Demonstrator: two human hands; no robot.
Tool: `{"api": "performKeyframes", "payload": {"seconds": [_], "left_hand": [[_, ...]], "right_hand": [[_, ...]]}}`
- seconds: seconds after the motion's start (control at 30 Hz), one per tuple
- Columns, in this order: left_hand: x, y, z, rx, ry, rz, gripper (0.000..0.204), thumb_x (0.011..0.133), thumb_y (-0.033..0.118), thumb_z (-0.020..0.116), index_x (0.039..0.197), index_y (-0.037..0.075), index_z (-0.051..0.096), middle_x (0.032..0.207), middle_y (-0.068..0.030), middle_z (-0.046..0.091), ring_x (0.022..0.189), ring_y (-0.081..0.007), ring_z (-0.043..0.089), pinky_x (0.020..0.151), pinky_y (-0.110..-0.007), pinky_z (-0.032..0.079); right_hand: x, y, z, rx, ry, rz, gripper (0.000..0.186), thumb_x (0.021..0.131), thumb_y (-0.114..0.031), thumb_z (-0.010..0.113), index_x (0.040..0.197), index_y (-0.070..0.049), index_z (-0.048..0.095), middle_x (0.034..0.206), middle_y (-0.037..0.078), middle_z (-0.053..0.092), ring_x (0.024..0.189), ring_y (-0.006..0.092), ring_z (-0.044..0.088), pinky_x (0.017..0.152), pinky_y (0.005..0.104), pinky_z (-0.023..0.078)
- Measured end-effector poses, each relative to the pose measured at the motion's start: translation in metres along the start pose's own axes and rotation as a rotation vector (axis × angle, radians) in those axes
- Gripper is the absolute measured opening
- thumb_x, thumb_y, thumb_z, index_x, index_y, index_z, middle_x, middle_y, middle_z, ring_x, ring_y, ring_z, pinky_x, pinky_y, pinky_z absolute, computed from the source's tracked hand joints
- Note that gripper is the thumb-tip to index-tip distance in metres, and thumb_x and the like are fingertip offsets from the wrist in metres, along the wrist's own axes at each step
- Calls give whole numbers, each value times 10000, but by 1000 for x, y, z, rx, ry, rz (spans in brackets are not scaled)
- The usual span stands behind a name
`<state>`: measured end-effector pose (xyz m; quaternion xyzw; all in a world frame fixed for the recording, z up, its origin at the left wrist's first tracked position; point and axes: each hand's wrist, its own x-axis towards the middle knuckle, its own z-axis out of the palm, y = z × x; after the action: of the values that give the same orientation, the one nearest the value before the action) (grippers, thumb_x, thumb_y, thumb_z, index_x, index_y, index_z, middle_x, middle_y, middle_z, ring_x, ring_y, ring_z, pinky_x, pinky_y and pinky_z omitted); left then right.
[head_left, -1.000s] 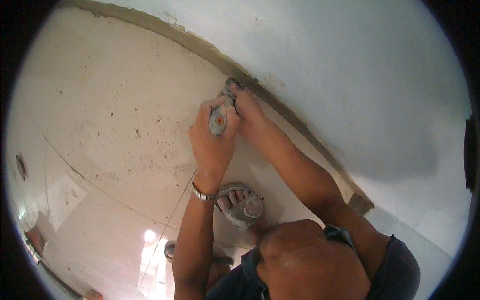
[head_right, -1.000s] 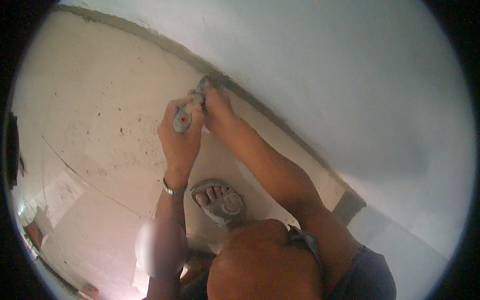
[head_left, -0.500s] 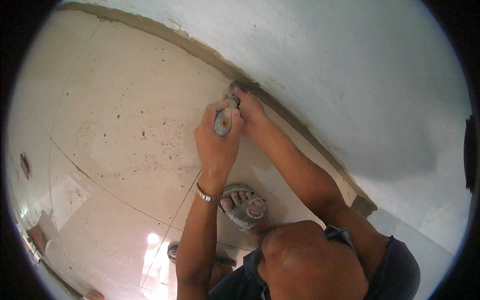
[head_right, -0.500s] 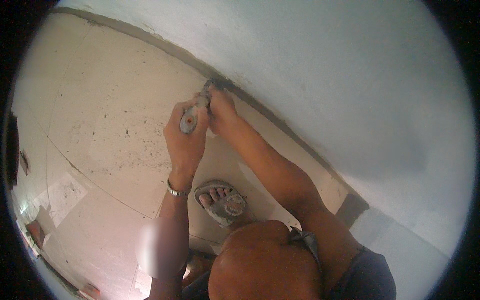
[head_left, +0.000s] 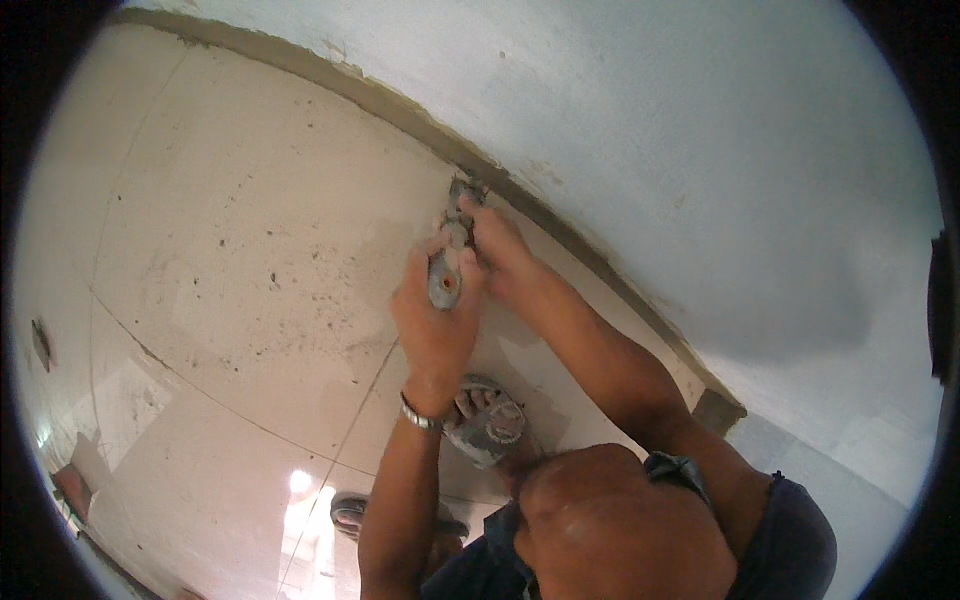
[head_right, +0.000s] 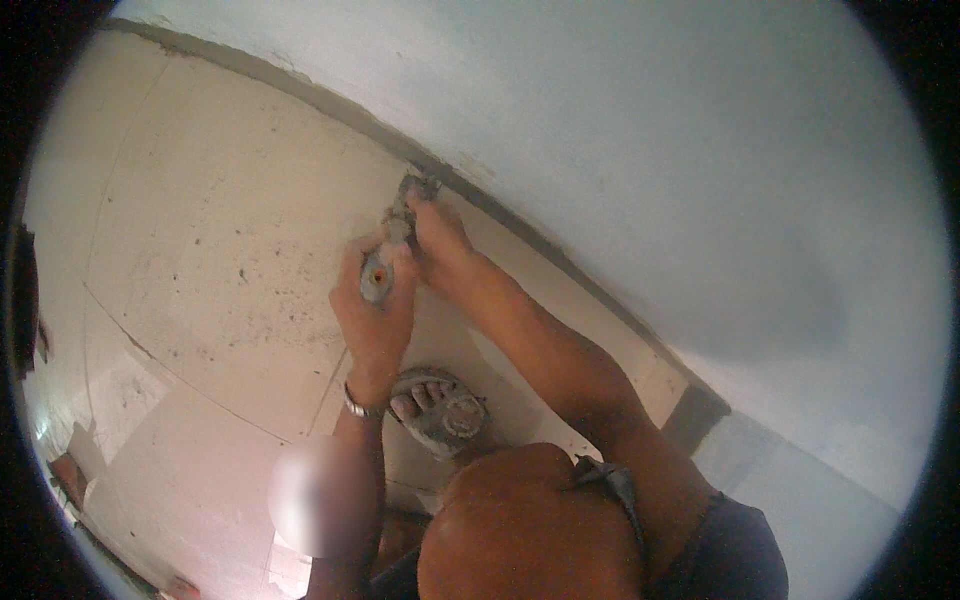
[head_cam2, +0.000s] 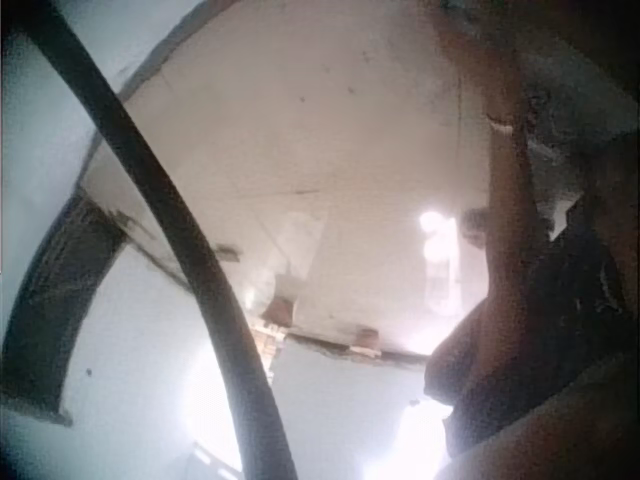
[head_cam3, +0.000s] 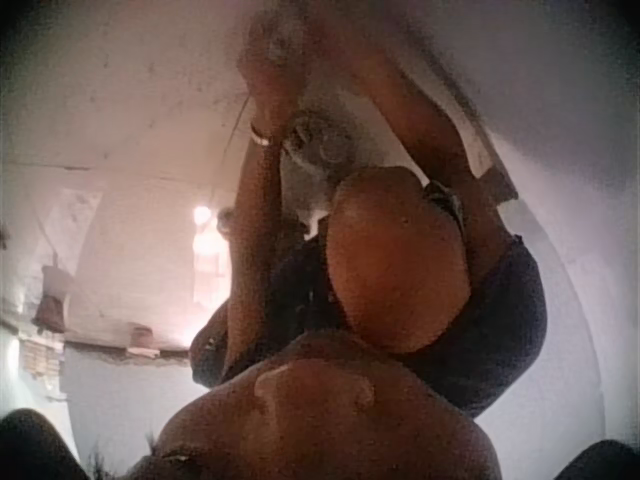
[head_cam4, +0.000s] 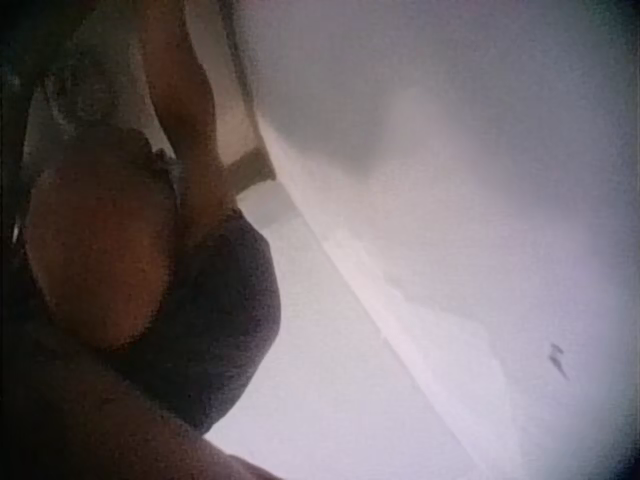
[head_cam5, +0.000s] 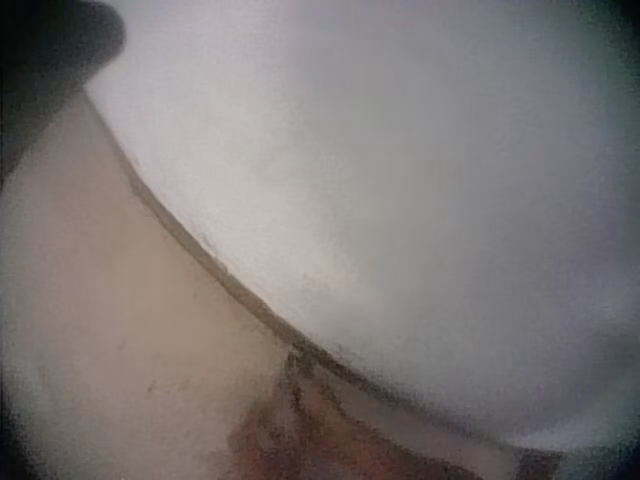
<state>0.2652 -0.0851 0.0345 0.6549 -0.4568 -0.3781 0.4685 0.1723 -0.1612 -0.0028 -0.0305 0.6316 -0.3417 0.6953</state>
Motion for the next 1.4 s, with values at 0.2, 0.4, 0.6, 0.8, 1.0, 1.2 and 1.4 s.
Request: {"api": "performKeyframes", "payload": {"seconds": [0.2, 0.4, 0.6, 0.8, 1.0, 1.2, 1.4], "left_hand": [[3, 0, 9, 63, 27, 77, 235, 904, 144, 727, 1104, 34, 670, 902, -149, 716, 796, -179, 665, 727, -320, 528], [20, 8, 5, 17, -27, -3, 250, 901, 161, 732, 1111, 42, 665, 913, -176, 716, 806, -248, 698, 722, -348, 536], [18, 7, 2, 14, -54, -14, 275, 909, 190, 726, 1127, 37, 658, 928, -190, 717, 816, -300, 713, 734, -363, 545], [-6, 5, -4, 19, -31, -86, 340, 917, 190, 725, 1212, 37, 657, 972, -174, 729, 875, -209, 702, 787, -339, 536], [-63, -7, -6, 74, -282, -272, 383, 941, 200, 688, 1274, 20, 632, 1070, -209, 708, 957, -287, 703, 837, -370, 529], [-36, -35, -25, 356, -380, -84, 402, 971, 220, 619, 1317, 15, 618, 1210, -219, 656, 1093, -383, 638, 946, -434, 494], [49, -79, 2, 800, -332, 529, 491, 1014, 268, 518, 1489, 150, 480, 1589, -76, 394, 1514, -300, 270, 1238, -546, 168]], "right_hand": [[10, 3, -11, 46, -53, 10, 315, 1078, -317, 449, 1082, -35, 592, 942, 105, 640, 794, 227, 625, 695, 409, 535], [20, -3, -4, 118, -38, -6, 317, 1080, -324, 444, 1078, -44, 592, 935, 101, 646, 800, 222, 619, 710, 388, 526], [23, -5, -12, 115, -86, 17, 268, 1047, -313, 499, 1077, -65, 596, 898, 81, 628, 800, 206, 618, 693, 384, 521], [-24, 18, -42, -608, 73, -462, 249, 1017, -297, 546, 1058, -55, 588, 861, 61, 609, 790, 172, 599, 672, 359, 495], [-46, 32, -46, -517, -123, -103, 287, 1020, -279, 588, 1175, -39, 614, 959, 59, 656, 826, 100, 601, 716, 312, 500], [-66, 9, -92, -1290, -35, -851, 454, 964, -198, 602, 1388, -53, 529, 1089, 195, 629, 971, 306, 658, 826, 445, 539], [-85, -4, -92, -1675, 22, -879, 503, 940, -96, 584, 1438, -114, 517, 1055, 172, 599, 924, 394, 622, 775, 485, 521]]}}
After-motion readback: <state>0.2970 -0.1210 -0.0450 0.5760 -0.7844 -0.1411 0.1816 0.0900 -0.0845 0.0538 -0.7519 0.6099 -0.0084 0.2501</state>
